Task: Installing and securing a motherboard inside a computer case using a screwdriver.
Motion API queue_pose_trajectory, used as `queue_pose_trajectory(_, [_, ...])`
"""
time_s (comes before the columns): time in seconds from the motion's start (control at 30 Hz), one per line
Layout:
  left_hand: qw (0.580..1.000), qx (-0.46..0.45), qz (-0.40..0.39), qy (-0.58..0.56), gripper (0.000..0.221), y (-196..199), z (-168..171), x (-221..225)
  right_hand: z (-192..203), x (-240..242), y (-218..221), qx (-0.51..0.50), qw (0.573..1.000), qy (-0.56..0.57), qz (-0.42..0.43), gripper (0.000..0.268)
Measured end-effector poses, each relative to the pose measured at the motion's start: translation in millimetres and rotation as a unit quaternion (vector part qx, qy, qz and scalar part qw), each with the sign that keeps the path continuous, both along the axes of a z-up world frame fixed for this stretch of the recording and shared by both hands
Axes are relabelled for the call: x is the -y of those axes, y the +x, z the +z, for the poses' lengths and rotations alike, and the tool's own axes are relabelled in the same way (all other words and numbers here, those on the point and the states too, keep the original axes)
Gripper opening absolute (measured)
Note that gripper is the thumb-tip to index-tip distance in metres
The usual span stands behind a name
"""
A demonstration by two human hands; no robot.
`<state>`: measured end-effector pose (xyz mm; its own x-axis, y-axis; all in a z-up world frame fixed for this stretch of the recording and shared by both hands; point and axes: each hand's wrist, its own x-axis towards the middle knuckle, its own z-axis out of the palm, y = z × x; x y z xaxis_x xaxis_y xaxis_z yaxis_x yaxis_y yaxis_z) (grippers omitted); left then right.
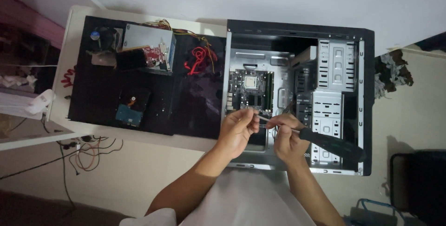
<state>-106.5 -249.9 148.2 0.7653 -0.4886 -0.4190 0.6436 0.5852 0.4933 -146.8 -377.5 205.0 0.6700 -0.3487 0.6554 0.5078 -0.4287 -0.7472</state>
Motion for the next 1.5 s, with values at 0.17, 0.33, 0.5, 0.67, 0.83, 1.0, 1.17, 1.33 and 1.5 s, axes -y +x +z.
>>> queue_pose_trajectory(0.17, [1.000, -0.015, -0.014, -0.013, 0.015, 2, -13, -1, 15, 10, -17, -0.170, 0.983, -0.075, -0.009, 0.030])
queue_pose_trajectory(0.33, [1.000, -0.027, 0.001, -0.004, 0.013, 4, -34, -11, 32, 15, -29, -0.211, 0.975, -0.019, 0.064, 0.047])
queue_pose_trajectory(0.5, [0.999, -0.012, 0.020, 0.026, 0.016, 6, -42, -24, 9, 46, -63, -0.265, 0.956, 0.098, 0.079, 0.087])
queue_pose_trajectory(0.67, [0.999, -0.031, -0.014, 0.024, 0.015, -7, -54, -14, 15, 49, -72, -0.299, 0.950, 0.086, 0.024, 0.038])
queue_pose_trajectory(0.83, [0.998, -0.045, -0.046, 0.009, 0.015, -14, -49, 2, -15, 67, -89, -0.293, 0.949, 0.118, -0.019, 0.024])
queue_pose_trajectory(1.0, [0.998, -0.034, -0.015, 0.044, 0.023, -10, -19, 12, -35, 81, -79, -0.175, 0.907, 0.380, 0.057, 0.031])
queue_pose_trajectory(1.17, [0.997, -0.017, 0.023, 0.072, 0.023, -9, -21, 14, -38, 100, -74, -0.195, 0.879, 0.426, 0.086, 0.054])
queue_pose_trajectory(1.33, [0.996, 0.011, 0.028, 0.089, 0.021, -6, -24, 16, -61, 118, -64, -0.185, 0.906, 0.370, 0.084, 0.042])
queue_pose_trajectory(1.5, [0.992, 0.036, 0.044, 0.110, 0.022, -3, -11, 17, -55, 114, -58, -0.152, 0.905, 0.389, 0.082, 0.035])
